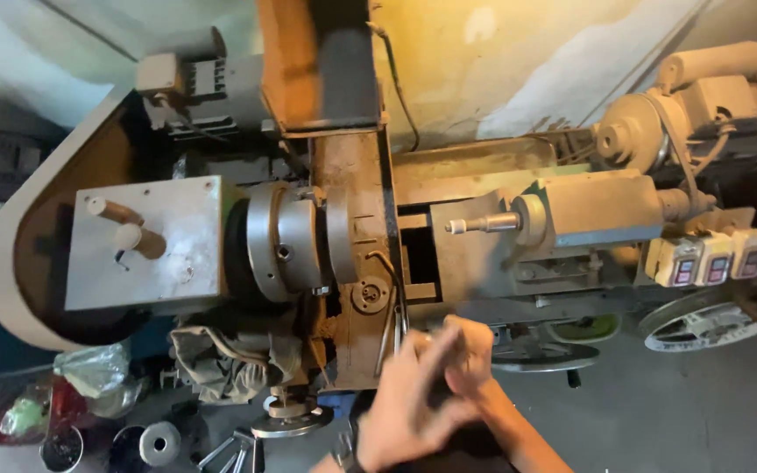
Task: The person operates a metal lathe in a workshop, using a wrench to tighten the chuck and a file to smooth a rotating metal part. They also wipe the part with a cloth and handle various metal components.
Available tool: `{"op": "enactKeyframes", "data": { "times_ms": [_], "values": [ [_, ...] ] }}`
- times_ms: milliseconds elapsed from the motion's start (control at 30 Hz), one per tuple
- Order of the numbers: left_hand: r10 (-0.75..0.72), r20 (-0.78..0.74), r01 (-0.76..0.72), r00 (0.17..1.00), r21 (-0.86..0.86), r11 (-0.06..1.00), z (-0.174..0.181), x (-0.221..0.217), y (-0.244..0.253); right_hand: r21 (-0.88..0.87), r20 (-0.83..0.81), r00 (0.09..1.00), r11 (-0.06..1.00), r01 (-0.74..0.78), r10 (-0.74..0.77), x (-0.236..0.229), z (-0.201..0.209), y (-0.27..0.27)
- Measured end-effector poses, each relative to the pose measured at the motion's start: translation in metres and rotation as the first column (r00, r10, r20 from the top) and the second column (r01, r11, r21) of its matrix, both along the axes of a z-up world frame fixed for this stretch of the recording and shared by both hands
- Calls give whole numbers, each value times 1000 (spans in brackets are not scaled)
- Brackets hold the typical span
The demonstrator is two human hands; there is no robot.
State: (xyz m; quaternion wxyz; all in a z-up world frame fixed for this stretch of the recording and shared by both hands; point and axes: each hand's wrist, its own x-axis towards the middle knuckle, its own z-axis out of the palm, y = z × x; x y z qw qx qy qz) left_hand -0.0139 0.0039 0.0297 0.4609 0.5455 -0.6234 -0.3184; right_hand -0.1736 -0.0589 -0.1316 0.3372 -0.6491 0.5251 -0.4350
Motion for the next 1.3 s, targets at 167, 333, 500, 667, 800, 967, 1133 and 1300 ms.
{"op": "enactKeyframes", "data": {
  "times_ms": [167, 333, 500, 667, 800, 967, 1133, 1300],
  "values": [
    [-126, -173, 159, 977, 193, 968, -4, 34, -15, -427, 165, 975, 902, -66, 149, 13, 76, -1],
    [-208, -226, 235, 952, 103, 967, 3, 32, 3, -97, 117, 991, 994, -57, 68, 11, 64, -1],
    [-57, -24, 62, 998, 281, 958, 28, 34, -5, -174, 148, 983, 982, -78, 104, 19, 86, -9],
    [-55, -314, 102, 948, 137, 985, -2, 39, -4, -338, 75, 988, 935, -104, 137, 24, 81, 0],
    [-104, -106, 125, 989, 215, 969, 13, 36, 4, -115, 99, 987, 986, -117, 129, 17, 69, -3],
    [-38, -33, 43, 999, 167, 985, 22, 40, -10, -353, 90, 991, 934, -62, 99, 19, 62, 7],
    [-105, -330, 267, 938, 498, 825, 7, 38, 15, -155, 78, 994, 986, -63, 76, 17, 51, 6],
    [-43, -147, 97, 988, 389, 916, -7, 42, 11, -184, 74, 989, 976, -114, 129, 19, 68, -1]
  ]
}}
